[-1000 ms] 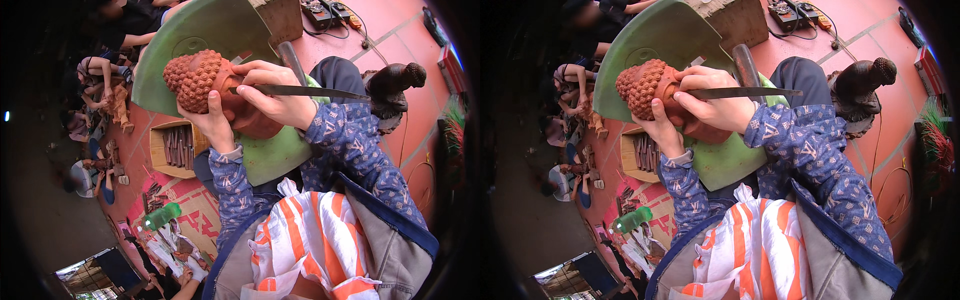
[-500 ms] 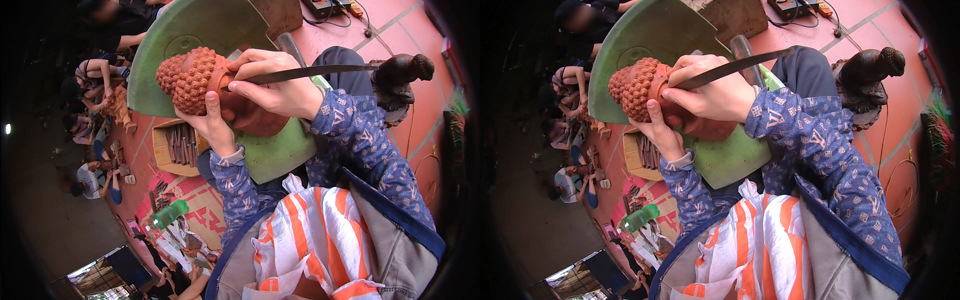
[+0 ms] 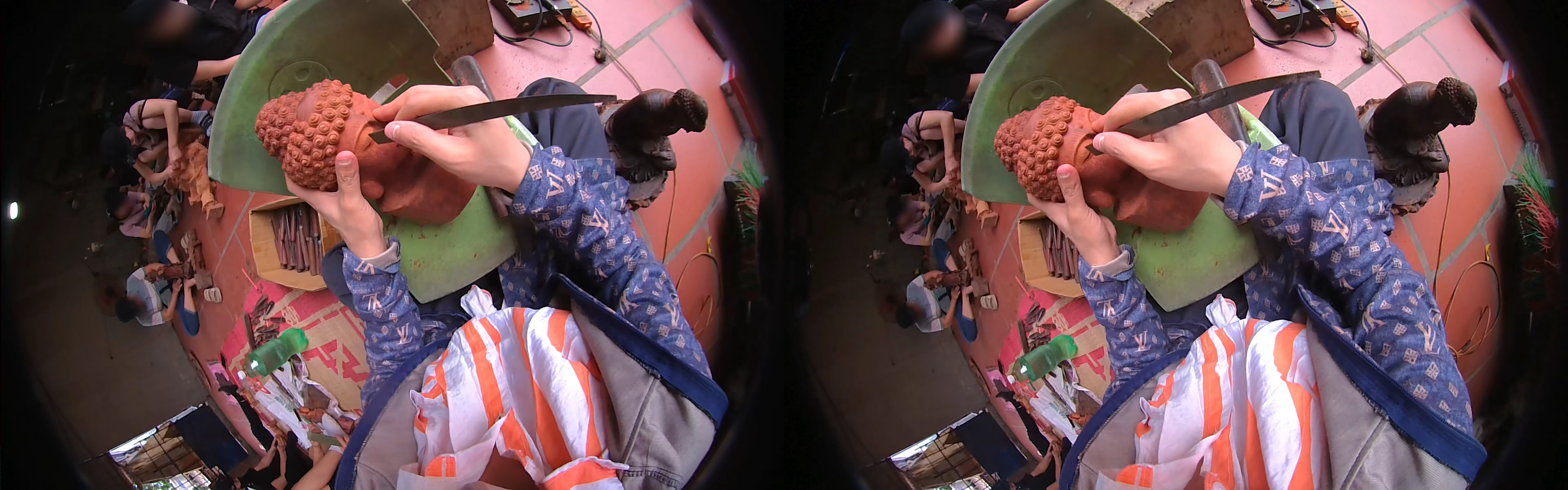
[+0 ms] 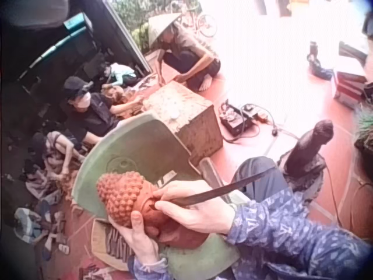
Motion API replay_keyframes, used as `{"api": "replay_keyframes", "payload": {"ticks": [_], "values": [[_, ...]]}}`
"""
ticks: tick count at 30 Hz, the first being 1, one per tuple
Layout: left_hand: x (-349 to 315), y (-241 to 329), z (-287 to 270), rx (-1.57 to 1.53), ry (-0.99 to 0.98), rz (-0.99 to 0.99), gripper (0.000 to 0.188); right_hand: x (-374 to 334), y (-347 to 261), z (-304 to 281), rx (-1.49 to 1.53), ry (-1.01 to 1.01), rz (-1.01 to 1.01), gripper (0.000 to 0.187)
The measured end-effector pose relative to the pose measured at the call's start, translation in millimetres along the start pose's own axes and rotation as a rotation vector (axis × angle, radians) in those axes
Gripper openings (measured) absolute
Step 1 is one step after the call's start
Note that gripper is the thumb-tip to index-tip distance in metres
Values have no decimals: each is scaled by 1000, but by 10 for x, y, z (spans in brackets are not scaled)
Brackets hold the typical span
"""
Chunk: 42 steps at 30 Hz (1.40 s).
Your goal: The person carves a clay Buddha head using a metal file, focusing on the face and hair details. They hold the head steady with one hand while filing with the other, occasionally rotating the piece to access different areas.
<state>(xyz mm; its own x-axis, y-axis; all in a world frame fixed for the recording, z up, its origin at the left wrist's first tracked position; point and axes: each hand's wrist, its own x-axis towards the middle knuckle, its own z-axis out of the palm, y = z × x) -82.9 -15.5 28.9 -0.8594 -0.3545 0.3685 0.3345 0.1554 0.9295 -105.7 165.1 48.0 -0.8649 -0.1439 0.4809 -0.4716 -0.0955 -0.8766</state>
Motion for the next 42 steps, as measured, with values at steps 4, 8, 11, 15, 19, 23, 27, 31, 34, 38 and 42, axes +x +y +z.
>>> {"api": "replay_keyframes", "payload": {"ticks": [4,8,11,15,19,23,27,31,34,38,42], "values": [[5,5,14,-27,-3,-18,86,-3,-59,44,-305,-18,-170,20],[1,-25,-1,-13,10,15,86,37,-31,-47,-46,-17,75,16],[26,-17,19,-16,2,3,85,25,-52,-9,-214,-5,-180,18],[10,-37,-15,-11,11,3,85,32,-158,47,-387,-44,-206,15],[5,-44,7,-13,11,7,85,104,-231,-31,-387,-119,-135,15],[2,-16,11,-3,8,11,85,116,-135,-93,-264,-131,-112,15],[10,-21,6,-16,-7,1,86,87,-258,-23,-440,-152,-222,13],[-2,-7,-5,8,1,18,86,156,-261,-62,-443,-198,-224,13],[5,-6,3,6,-6,20,87,196,-145,-124,-252,-150,-166,12],[-1,-9,0,1,-10,11,86,152,-237,-28,-453,-131,-248,13],[-2,13,37,-10,2,28,87,230,21,-205,-13,-187,119,17]]}}
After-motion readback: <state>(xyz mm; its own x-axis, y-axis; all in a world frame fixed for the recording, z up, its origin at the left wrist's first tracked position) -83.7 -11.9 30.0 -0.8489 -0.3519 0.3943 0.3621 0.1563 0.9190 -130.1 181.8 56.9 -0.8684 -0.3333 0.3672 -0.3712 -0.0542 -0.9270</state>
